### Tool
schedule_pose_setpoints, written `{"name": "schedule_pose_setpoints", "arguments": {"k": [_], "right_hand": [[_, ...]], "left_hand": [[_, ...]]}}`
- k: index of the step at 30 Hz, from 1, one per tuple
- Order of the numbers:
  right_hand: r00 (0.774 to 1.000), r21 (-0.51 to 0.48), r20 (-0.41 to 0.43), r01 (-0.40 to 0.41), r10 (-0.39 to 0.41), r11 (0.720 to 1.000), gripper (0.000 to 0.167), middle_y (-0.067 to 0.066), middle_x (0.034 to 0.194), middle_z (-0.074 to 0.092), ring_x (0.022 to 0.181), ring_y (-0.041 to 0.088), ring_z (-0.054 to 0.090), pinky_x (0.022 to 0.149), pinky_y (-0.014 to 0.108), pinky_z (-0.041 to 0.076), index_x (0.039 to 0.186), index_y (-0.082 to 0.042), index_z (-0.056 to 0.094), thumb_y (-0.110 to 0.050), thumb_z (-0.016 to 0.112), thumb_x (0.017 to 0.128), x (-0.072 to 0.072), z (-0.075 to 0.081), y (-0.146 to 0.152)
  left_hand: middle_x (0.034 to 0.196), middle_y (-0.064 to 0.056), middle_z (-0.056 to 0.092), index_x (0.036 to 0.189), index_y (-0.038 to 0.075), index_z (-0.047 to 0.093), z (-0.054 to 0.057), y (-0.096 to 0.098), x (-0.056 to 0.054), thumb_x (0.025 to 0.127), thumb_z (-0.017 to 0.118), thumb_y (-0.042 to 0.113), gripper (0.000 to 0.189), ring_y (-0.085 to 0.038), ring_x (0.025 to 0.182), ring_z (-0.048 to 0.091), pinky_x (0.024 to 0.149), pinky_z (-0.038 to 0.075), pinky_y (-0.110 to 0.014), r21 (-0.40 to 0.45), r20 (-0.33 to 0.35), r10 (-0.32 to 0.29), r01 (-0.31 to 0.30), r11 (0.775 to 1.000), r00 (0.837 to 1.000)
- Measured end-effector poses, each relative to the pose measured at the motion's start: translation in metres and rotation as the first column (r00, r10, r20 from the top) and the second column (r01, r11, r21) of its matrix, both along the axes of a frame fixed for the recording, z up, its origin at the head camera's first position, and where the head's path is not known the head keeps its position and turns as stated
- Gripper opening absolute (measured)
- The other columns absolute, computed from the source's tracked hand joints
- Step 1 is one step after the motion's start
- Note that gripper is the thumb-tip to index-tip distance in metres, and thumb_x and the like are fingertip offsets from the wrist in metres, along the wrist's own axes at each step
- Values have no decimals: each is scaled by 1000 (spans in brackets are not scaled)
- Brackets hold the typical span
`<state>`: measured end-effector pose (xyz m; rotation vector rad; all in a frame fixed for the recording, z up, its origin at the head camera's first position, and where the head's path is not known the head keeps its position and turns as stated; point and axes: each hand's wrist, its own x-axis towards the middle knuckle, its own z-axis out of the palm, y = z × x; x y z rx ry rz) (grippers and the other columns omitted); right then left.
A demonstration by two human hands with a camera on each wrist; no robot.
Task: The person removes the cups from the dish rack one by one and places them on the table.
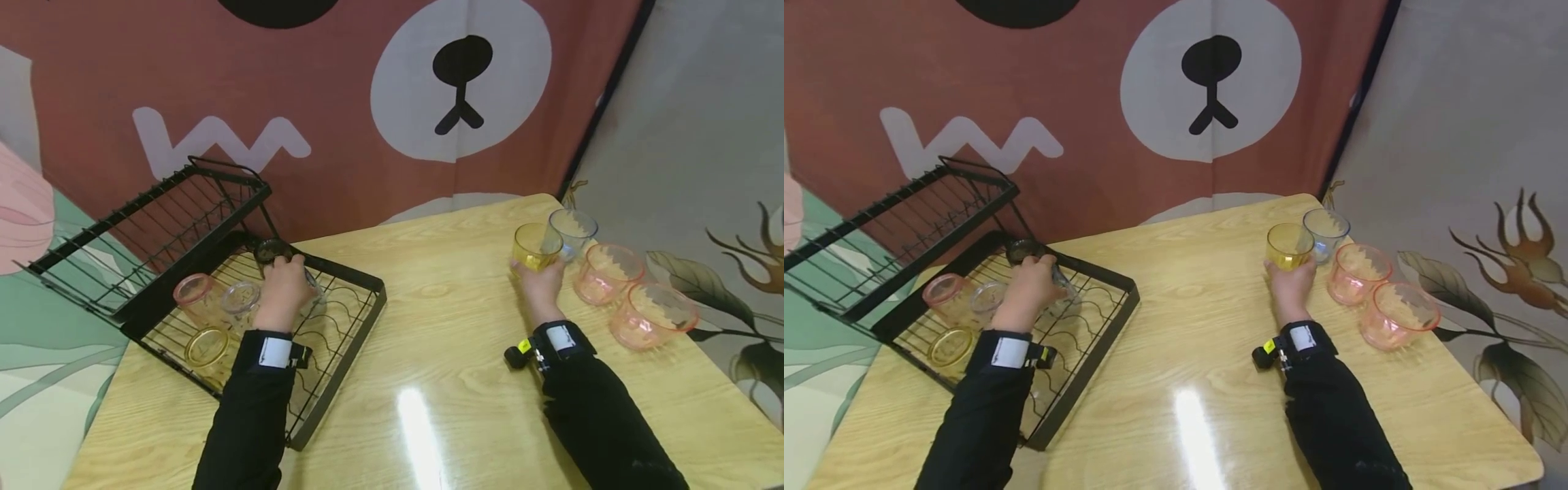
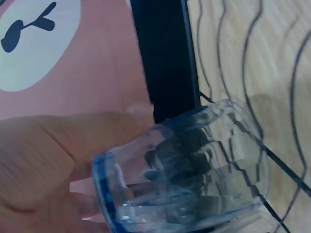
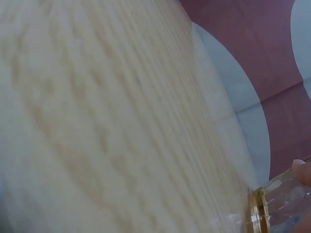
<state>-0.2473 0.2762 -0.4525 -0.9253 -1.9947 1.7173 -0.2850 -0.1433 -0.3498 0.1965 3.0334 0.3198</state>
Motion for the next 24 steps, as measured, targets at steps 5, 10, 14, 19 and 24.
{"name": "schedule_pose_setpoints", "arguments": {"k": [5,10,14,19,24], "right_hand": [[1000,20,-2,-17,17,1000,98,16,159,16,146,25,15,119,30,12,154,-5,6,-26,74,86,5,6,-3],[999,35,-29,-14,15,999,107,10,162,-10,147,17,-6,117,27,-2,154,-10,-14,-41,67,90,28,24,-10],[985,63,-164,-43,53,997,99,7,162,-11,146,13,-7,117,25,-2,155,-13,-10,-36,64,93,49,45,-28],[878,-2,-378,-319,294,948,83,8,163,2,148,16,1,119,27,7,156,-8,2,-18,59,97,73,72,-71],[724,-209,-446,-657,527,725,74,18,160,12,147,26,14,118,35,17,153,4,4,-25,50,102,92,93,-114]], "left_hand": [[124,-37,47,131,-7,49,-1,-7,2,81,78,14,61,-54,108,47,92,43,-60,13,-68,1,0,1000,998],[115,-32,52,124,-5,53,6,-9,10,78,82,23,61,-47,97,56,81,49,-55,91,-167,32,-17,996,985],[118,-30,51,127,-5,50,21,-6,24,81,80,31,66,-42,96,55,78,49,-54,194,-226,51,-6,981,973],[124,-24,51,129,-1,48,44,11,50,81,80,36,69,-38,107,51,87,46,-52,415,-252,83,30,910,964],[119,-18,51,124,1,48,51,37,75,77,85,27,65,-31,104,51,85,46,-45,641,-314,95,137,755,945]]}}
